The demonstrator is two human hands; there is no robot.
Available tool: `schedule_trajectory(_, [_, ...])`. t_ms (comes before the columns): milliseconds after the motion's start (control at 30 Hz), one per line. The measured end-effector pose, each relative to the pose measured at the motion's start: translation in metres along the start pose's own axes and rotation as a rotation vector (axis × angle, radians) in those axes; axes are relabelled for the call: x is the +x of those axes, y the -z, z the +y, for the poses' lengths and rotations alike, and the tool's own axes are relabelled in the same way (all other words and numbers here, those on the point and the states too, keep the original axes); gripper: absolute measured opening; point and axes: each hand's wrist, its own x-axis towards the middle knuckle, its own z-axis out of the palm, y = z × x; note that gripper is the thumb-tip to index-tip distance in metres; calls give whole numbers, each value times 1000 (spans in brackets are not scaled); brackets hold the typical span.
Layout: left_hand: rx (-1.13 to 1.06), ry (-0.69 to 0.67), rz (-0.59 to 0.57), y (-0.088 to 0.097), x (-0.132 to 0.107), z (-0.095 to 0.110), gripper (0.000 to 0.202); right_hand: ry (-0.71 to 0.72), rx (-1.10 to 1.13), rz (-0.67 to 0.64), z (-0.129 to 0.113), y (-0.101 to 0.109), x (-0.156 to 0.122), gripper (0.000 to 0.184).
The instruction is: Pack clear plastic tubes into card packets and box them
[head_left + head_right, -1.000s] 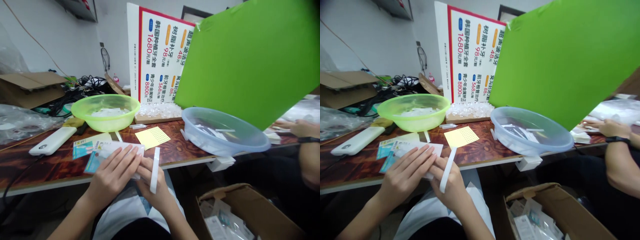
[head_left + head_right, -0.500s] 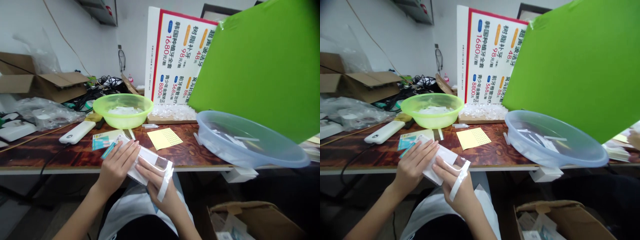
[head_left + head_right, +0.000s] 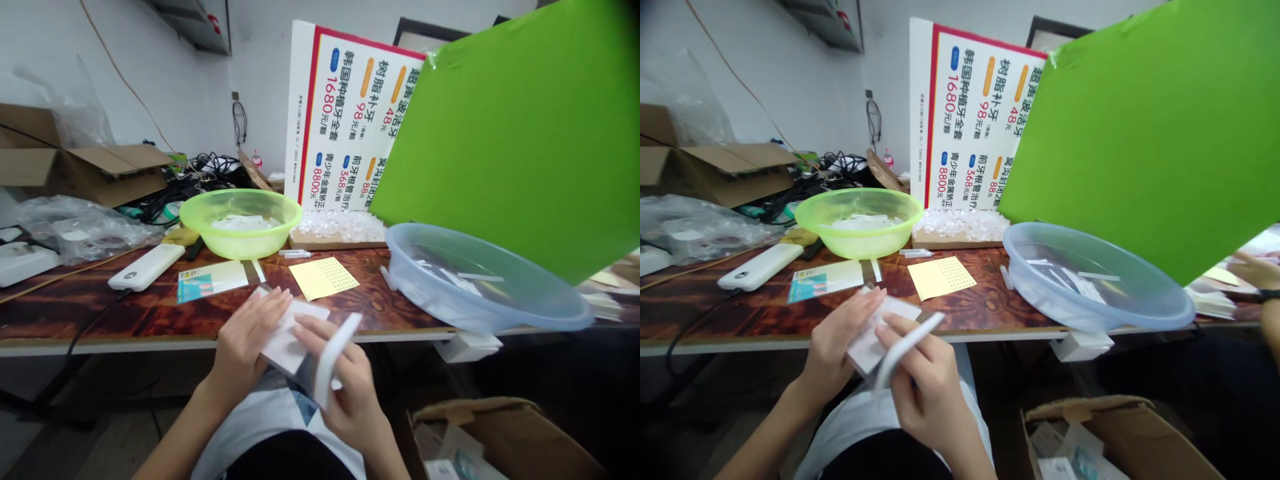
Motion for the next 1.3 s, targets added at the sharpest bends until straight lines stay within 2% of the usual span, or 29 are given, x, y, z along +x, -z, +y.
schedule_trajectory(100, [-410,359,-241,1,-3,21,57,-21,29,197,-4,8,0,47])
schedule_trajectory(200, [-653,565,-431,4,-10,42,68,-56,-107,235,-2,4,0,38])
schedule_trajectory(300, [-735,645,-434,3,-14,50,79,-68,-212,243,1,-6,0,27])
schedule_trajectory(367, [-775,658,-376,-1,-14,49,71,-79,-254,281,4,-12,-1,29])
schedule_trajectory(500, [-655,532,-265,-11,-6,46,54,-110,-370,341,8,-18,-4,41])
schedule_trajectory(633, [-448,385,-290,-15,-1,52,59,-127,-557,345,6,-15,-3,37])
schedule_trajectory(700, [-403,339,-315,-14,-1,55,59,-121,-583,344,3,-12,-1,33])
schedule_trajectory(767, [-405,334,-305,-13,-2,56,59,-88,-523,376,-1,-10,1,31])
schedule_trajectory(833, [-429,310,-250,-11,-3,54,60,-55,-477,514,-4,-7,1,33])
schedule_trajectory(900, [-427,210,-159,-7,-4,50,63,-67,-424,653,-7,-2,0,35])
schedule_trajectory(933, [-402,133,-106,-4,-5,48,63,-94,-362,676,-8,0,-1,36])
schedule_trajectory(1000, [-321,-13,-19,2,-5,46,60,-149,-158,619,-12,5,-1,34])
schedule_trajectory(1067, [-259,-99,36,9,-4,46,56,-160,26,526,-18,9,-2,25])
schedule_trajectory(1167, [-211,-123,85,15,0,50,54,-111,156,462,-28,13,-2,12])
schedule_trajectory(1300, [-13,-138,181,13,6,53,52,-116,293,438,-36,13,-4,10])
